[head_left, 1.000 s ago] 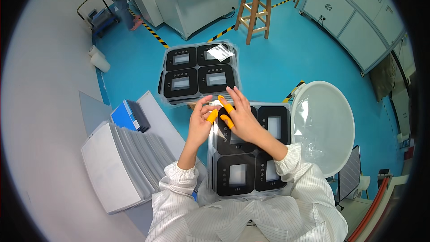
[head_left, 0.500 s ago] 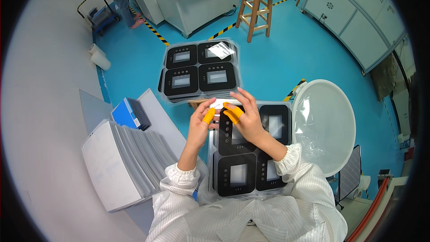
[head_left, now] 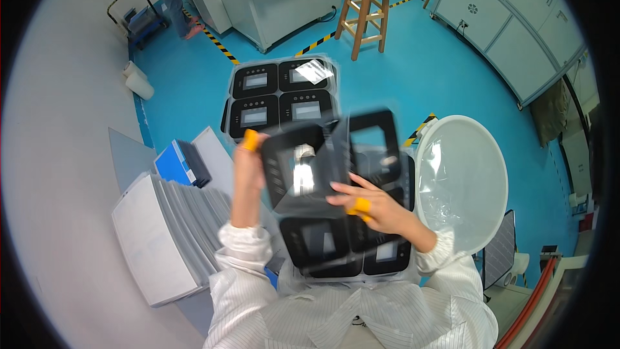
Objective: Cleaning and inspecting plastic electronics faceplates or panels using a damp cloth from a bucket.
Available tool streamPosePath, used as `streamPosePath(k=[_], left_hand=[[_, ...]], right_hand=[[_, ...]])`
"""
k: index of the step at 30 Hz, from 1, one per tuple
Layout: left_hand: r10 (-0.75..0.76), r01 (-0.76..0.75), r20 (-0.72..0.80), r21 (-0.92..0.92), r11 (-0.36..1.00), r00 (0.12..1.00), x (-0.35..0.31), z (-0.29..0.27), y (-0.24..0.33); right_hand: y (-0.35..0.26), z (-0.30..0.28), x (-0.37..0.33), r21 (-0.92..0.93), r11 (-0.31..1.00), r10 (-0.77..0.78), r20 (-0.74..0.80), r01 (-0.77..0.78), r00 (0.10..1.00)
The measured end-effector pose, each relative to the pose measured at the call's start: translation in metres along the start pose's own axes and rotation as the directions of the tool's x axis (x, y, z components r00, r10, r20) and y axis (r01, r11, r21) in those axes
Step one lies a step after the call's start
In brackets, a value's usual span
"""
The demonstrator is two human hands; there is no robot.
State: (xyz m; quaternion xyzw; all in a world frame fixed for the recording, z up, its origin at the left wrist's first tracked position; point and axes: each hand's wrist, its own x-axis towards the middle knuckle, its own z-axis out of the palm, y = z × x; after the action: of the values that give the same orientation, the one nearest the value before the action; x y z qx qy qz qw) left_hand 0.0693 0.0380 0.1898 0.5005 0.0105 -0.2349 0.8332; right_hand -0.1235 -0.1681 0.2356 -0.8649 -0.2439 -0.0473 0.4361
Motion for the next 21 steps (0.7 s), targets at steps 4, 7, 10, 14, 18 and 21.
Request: streamPosePath(k=[4, 7, 10, 14, 18, 21], left_hand=[[0.268, -0.293, -0.369, -0.01, 0.956, 0.89, 0.02, -0.079, 0.06], [0.271, -0.322, -0.213, -0.264, 0.909, 0.939, 0.032, -0.13, 0.095], [0.268, -0.329, -0.232, -0.286, 0.9, 0.935, 0.045, -0.134, 0.103], [0.276, -0.356, -0.236, -0.448, 0.82, 0.932, 0.031, -0.123, 0.131], [0.313, -0.324, -0.13, -0.617, 0.717, 0.941, 0.036, -0.11, 0.133], [0.36, -0.217, 0.046, -0.726, 0.653, 0.932, 0.061, -0.111, 0.119]], right_hand=[[0.004, -0.042, -0.076, 0.575, 0.794, 0.293, -0.08, -0.196, 0.953], [0.039, -0.09, -0.173, 0.64, 0.729, 0.582, -0.395, -0.242, 0.711], [0.111, -0.141, -0.309, 0.717, 0.691, 0.615, -0.65, 0.092, 0.446], [0.152, -0.177, -0.41, 0.58, 0.534, 0.743, -0.669, 0.615, -0.015], [0.166, -0.15, -0.464, 0.414, -0.097, 0.684, -0.633, 0.905, 0.363], [0.177, -0.147, -0.508, 0.288, -0.763, 0.239, -0.705, 0.578, 0.667]])
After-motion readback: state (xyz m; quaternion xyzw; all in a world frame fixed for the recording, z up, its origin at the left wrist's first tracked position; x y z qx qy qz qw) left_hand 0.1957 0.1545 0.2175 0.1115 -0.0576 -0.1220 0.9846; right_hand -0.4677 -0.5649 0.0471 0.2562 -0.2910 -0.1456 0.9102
